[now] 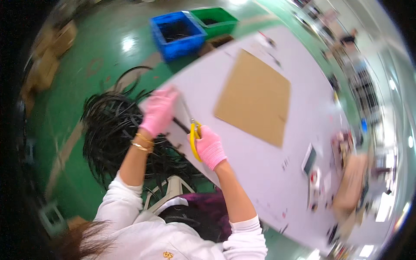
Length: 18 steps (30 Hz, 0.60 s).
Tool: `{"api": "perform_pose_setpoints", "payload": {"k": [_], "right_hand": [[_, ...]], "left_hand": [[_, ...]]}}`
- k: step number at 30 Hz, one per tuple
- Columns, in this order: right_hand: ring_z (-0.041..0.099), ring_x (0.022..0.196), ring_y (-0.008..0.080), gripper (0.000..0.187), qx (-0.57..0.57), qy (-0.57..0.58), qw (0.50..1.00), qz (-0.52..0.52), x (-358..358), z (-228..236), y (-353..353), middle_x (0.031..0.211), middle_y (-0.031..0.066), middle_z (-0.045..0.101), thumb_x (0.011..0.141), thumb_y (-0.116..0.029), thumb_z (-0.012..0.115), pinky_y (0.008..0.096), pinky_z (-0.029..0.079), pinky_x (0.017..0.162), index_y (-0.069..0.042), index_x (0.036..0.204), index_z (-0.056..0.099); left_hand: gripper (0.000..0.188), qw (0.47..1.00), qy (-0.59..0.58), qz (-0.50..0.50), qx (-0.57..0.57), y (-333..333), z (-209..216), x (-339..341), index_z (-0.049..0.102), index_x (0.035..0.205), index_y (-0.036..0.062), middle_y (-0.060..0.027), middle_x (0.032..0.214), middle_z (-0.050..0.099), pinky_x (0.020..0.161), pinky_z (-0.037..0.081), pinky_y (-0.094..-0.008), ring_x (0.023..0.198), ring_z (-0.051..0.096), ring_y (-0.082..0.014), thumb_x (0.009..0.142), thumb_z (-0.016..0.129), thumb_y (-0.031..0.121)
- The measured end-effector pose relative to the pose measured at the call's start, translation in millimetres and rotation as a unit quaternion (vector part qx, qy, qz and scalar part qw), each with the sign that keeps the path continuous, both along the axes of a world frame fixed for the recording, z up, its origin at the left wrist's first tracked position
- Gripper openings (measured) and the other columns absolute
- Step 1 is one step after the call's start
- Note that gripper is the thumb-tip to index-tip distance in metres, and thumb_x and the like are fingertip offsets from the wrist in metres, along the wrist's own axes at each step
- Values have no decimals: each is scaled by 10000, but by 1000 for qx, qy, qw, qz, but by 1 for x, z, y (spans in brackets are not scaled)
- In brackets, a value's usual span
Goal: The person is measuring and cutting long black plastic cables or tubes into shorter lengths using scissors at a workbench.
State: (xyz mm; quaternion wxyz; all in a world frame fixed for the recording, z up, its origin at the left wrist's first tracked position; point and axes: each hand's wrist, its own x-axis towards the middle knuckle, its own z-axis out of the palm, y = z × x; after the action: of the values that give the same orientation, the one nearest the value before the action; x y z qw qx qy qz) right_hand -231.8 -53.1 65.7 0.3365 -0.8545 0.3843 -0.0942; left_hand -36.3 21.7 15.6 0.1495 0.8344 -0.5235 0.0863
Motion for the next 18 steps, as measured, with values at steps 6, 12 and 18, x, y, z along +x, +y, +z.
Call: {"api": "perform_pose_setpoints", "payload": {"k": [6, 12, 18], "right_hand": [[478, 520, 73, 155, 413, -104, 883, -198, -224, 42, 39, 669, 7, 541, 862, -139, 650, 247, 394, 464, -39, 926, 550], [421, 515, 29, 96, 454, -54, 837, -302, -423, 79, 79, 668, -34, 502, 854, -105, 630, 202, 334, 452, -52, 876, 553], [456, 518, 48, 115, 374, 0, 854, -362, -519, 71, 62, 641, -18, 513, 817, -117, 636, 216, 355, 454, -52, 775, 551]], "left_hand": [[677, 1000, 24, -19, 0, 4, -25, 18, 437, 1407, 126, -119, 1331, 504, 994, 399, -377, 1126, 496, -269, 759, 561, -27], [542, 995, -42, -76, 54, -2, -22, 42, 423, 1431, 139, -84, 1477, 410, 1043, 325, -375, 1175, 476, -288, 899, 430, 35], [536, 988, -43, -145, 12, -5, -13, 39, 421, 1432, 120, -121, 1485, 387, 1077, 299, -386, 1259, 444, -297, 903, 404, 34]]}}
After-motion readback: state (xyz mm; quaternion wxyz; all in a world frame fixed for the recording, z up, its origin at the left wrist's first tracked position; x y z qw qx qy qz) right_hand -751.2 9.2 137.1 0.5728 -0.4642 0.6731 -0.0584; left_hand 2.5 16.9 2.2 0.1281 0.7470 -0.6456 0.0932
